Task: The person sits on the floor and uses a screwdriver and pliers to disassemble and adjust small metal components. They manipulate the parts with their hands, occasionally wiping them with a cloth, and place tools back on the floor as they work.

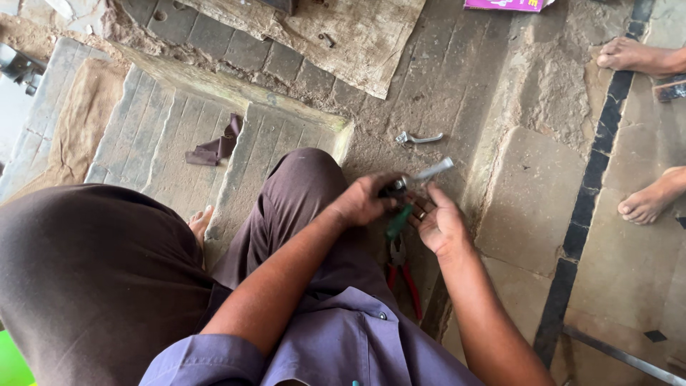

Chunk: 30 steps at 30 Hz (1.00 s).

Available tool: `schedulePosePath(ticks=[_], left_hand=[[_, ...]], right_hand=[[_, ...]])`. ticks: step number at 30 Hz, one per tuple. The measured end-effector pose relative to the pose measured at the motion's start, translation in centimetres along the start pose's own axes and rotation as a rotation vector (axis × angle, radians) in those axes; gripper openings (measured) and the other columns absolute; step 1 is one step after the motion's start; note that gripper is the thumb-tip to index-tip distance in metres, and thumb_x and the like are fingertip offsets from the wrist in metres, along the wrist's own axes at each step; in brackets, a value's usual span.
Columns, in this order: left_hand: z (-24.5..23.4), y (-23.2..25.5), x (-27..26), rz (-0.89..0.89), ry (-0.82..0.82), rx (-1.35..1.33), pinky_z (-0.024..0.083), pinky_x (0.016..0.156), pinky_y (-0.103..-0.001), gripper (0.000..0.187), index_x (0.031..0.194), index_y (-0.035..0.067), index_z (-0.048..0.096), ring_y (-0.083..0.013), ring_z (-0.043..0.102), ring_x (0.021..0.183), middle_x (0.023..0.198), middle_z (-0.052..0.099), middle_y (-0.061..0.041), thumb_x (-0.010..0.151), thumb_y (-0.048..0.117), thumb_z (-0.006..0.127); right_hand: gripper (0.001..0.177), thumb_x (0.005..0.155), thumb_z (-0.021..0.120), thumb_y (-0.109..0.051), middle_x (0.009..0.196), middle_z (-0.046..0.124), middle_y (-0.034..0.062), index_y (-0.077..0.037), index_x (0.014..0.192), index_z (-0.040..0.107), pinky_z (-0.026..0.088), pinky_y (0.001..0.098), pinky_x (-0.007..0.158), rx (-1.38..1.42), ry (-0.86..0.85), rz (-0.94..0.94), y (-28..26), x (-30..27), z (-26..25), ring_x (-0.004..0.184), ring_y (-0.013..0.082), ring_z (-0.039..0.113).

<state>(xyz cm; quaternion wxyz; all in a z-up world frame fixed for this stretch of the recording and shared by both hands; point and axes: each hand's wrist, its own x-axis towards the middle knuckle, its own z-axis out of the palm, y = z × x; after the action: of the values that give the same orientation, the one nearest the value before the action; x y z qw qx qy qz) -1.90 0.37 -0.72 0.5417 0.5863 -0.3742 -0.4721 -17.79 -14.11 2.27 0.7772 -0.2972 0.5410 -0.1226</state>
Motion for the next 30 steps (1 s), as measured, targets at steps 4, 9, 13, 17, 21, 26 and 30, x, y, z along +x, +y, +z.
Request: schedulePosePath(ticks=[4, 9, 13, 17, 21, 26, 30], left_hand=[[-1.0, 0.7, 0.6, -0.127, 0.117, -0.577, 0.055, 0.098, -0.034, 0.061, 0.148, 0.001, 0.046, -0.022, 0.069, 0.113, 0.124, 0.071, -0.011, 0.091, 0.004, 0.068], [-1.4, 1.2, 0.1, -0.165, 0.094, -0.588, 0.058, 0.092, -0.031, 0.058, 0.143, 0.001, 0.055, -0.0171, 0.07, 0.103, 0.115, 0.075, -0.01, 0.088, 0.001, 0.072], [-1.3, 1.6, 0.0, -0.097, 0.09, -0.462, 0.058, 0.087, -0.03, 0.061, 0.141, 0.002, 0.058, -0.0134, 0.069, 0.097, 0.11, 0.074, -0.007, 0.083, 0.001, 0.075], [-1.4, 1.6, -0.1, -0.138, 0.116, -0.243, 0.056, 0.079, -0.032, 0.052, 0.134, -0.002, 0.066, -0.0138, 0.065, 0.088, 0.101, 0.074, -0.01, 0.083, 0.005, 0.078], [-1.4, 1.6, -0.1, -0.054, 0.128, -0.328, 0.058, 0.081, -0.029, 0.057, 0.136, 0.002, 0.062, -0.0105, 0.066, 0.089, 0.102, 0.074, -0.006, 0.08, 0.005, 0.075], [-1.3, 2.0, -0.3, -0.015, 0.129, -0.373, 0.057, 0.082, -0.029, 0.061, 0.137, 0.005, 0.058, -0.0099, 0.066, 0.09, 0.102, 0.073, -0.004, 0.078, 0.005, 0.075], [-1.6, 2.1, -0.2, -0.097, 0.153, -0.164, 0.058, 0.08, -0.032, 0.048, 0.126, 0.001, 0.067, -0.0134, 0.068, 0.087, 0.095, 0.075, -0.008, 0.08, 0.007, 0.076]], right_hand=[[0.046, 0.088, 0.077, -0.018, 0.121, 0.058, 0.0134, -0.007, 0.13, 0.061, 0.052, 0.042, 0.086, -0.68, 0.259, -0.641, 0.0, -0.5, 0.0, 0.106, 0.028, 0.057], [0.019, 0.096, 0.075, -0.025, 0.107, 0.073, 0.0093, -0.01, 0.108, 0.073, 0.06, 0.0377, 0.078, -1.178, 0.171, -0.962, -1.1, -3.6, 3.5, 0.091, 0.0244, 0.073], [0.017, 0.097, 0.078, -0.022, 0.094, 0.075, 0.0124, -0.006, 0.096, 0.072, 0.056, 0.0417, 0.077, -1.355, 0.094, -1.097, -1.6, -4.9, 7.1, 0.085, 0.0315, 0.072], [0.012, 0.098, 0.074, -0.014, 0.093, 0.071, 0.0155, -0.003, 0.095, 0.069, 0.052, 0.0478, 0.075, -1.412, 0.047, -1.313, -1.7, -5.7, 8.8, 0.085, 0.0393, 0.068], [0.017, 0.091, 0.069, -0.012, 0.095, 0.07, 0.0142, -0.002, 0.105, 0.067, 0.055, 0.0439, 0.074, -1.289, -0.041, -1.237, -2.0, -6.0, 9.0, 0.083, 0.0337, 0.07], [0.023, 0.106, 0.074, -0.022, 0.085, 0.07, 0.0144, -0.003, 0.094, 0.068, 0.052, 0.0449, 0.076, -1.537, 0.188, -0.892, -2.0, -5.9, 9.2, 0.079, 0.0327, 0.068], [0.016, 0.093, 0.071, -0.012, 0.095, 0.07, 0.0154, -0.001, 0.103, 0.066, 0.054, 0.0442, 0.074, -1.356, -0.051, -1.268, -1.9, -5.7, 9.2, 0.084, 0.0341, 0.069]])
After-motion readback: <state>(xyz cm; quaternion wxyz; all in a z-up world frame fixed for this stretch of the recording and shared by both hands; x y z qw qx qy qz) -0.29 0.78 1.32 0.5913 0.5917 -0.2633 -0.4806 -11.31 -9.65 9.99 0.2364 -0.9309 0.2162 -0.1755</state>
